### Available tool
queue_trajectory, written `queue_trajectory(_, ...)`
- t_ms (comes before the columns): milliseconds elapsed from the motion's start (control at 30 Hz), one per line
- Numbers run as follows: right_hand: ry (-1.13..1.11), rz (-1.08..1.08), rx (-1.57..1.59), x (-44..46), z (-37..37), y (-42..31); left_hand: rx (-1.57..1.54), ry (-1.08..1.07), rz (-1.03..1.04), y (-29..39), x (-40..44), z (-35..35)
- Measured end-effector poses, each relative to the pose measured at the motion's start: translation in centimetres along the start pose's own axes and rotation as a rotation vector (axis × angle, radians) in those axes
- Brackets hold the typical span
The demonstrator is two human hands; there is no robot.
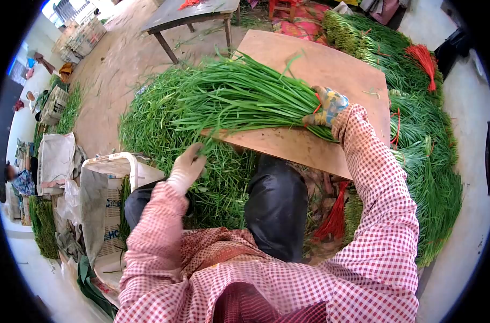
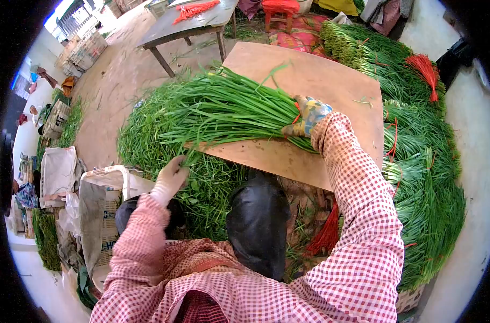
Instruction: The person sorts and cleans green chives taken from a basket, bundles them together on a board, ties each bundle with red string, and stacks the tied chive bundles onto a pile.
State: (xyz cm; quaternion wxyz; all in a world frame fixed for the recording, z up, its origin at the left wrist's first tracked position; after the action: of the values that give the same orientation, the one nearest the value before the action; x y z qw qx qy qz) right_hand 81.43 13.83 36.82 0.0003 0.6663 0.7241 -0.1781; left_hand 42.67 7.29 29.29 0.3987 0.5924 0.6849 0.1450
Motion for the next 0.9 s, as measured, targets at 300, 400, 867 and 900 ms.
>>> queue_trajectory(300,0.172,-0.151,-0.300,-4.7,1.2,-1.9,0.299,-0.461,1.123,19.0,-6.7,1.5)
queue_trajectory(400,0.139,-0.292,-0.166,-5.9,0.0,-1.3,0.239,-0.154,1.497,25.1,-3.6,6.6)
queue_trajectory(867,-0.081,-0.081,-0.364,-7.0,-1.7,-1.0,0.847,-0.206,0.766,25.3,4.7,12.3)
queue_trajectory(900,-0.082,-0.079,-0.367,-7.7,-1.5,-1.3,0.845,-0.207,0.768,25.7,4.5,12.1)
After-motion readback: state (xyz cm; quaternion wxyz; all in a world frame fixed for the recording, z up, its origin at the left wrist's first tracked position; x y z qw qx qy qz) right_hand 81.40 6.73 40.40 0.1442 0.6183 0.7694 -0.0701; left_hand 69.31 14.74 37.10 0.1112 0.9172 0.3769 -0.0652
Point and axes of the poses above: each hand's wrist, its own x-axis towards the middle knuckle, its own z-axis out of the palm, y = z × x, the point moved 5 cm from there along x, towards the middle knuckle, and after that the axes turned 3 degrees about -x, right-handed, at the moved point
